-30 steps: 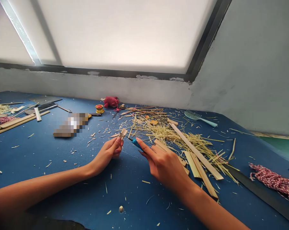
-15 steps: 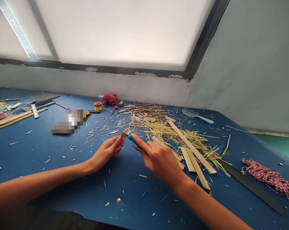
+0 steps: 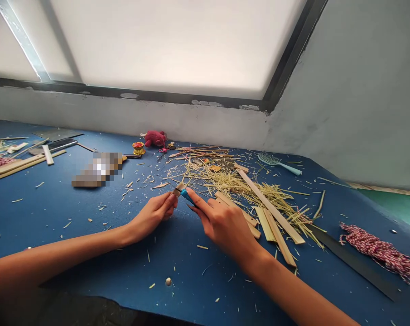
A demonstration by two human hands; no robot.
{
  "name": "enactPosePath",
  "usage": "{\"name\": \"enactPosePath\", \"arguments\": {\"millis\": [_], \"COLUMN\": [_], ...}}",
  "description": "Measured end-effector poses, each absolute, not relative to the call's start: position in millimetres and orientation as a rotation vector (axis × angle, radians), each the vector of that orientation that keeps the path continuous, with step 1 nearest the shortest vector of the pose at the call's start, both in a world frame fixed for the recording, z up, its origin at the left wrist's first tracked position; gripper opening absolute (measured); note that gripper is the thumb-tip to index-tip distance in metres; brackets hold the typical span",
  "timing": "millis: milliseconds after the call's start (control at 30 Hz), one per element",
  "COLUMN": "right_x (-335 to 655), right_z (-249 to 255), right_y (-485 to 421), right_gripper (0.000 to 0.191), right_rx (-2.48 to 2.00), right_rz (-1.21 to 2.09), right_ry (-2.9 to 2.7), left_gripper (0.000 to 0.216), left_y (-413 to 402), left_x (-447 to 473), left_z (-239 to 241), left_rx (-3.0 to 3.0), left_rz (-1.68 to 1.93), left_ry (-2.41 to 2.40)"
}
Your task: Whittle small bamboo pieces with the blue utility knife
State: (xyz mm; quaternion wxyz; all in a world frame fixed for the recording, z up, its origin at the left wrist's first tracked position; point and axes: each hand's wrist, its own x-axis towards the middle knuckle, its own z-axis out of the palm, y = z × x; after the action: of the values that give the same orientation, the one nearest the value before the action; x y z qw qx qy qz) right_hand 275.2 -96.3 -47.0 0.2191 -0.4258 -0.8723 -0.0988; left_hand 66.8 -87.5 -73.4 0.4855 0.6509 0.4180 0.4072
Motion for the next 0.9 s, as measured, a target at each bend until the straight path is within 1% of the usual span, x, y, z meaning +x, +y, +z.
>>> {"name": "enactPosePath", "arguments": {"millis": [300, 467, 633, 800, 900], "right_x": [283, 283, 273, 277, 282], "right_z": [-48, -49, -46, -46, -47], "right_y": [-97, -98, -99, -98, -98], "right_gripper": [0.046, 0.046, 0.046, 0.046, 0.046], "right_rx": [-1.169, -1.185, -1.186, -1.154, -1.142], "right_rz": [-0.234, -0.235, -0.363, -0.318, -0.287], "right_ry": [-2.396, -2.403, -2.432, -2.420, -2.407], "left_gripper": [0.036, 0.038, 0.039, 0.035, 0.035], "left_y": [-78, -77, -85, -84, -81], "left_x": [60, 62, 64, 63, 63], "left_z": [-73, -79, -77, -70, -70], "left_rx": [1.223, 1.328, 1.531, 1.271, 1.241], "left_rz": [1.110, 1.066, 0.986, 1.081, 1.112], "left_ry": [0.870, 0.913, 0.962, 0.895, 0.891]}}
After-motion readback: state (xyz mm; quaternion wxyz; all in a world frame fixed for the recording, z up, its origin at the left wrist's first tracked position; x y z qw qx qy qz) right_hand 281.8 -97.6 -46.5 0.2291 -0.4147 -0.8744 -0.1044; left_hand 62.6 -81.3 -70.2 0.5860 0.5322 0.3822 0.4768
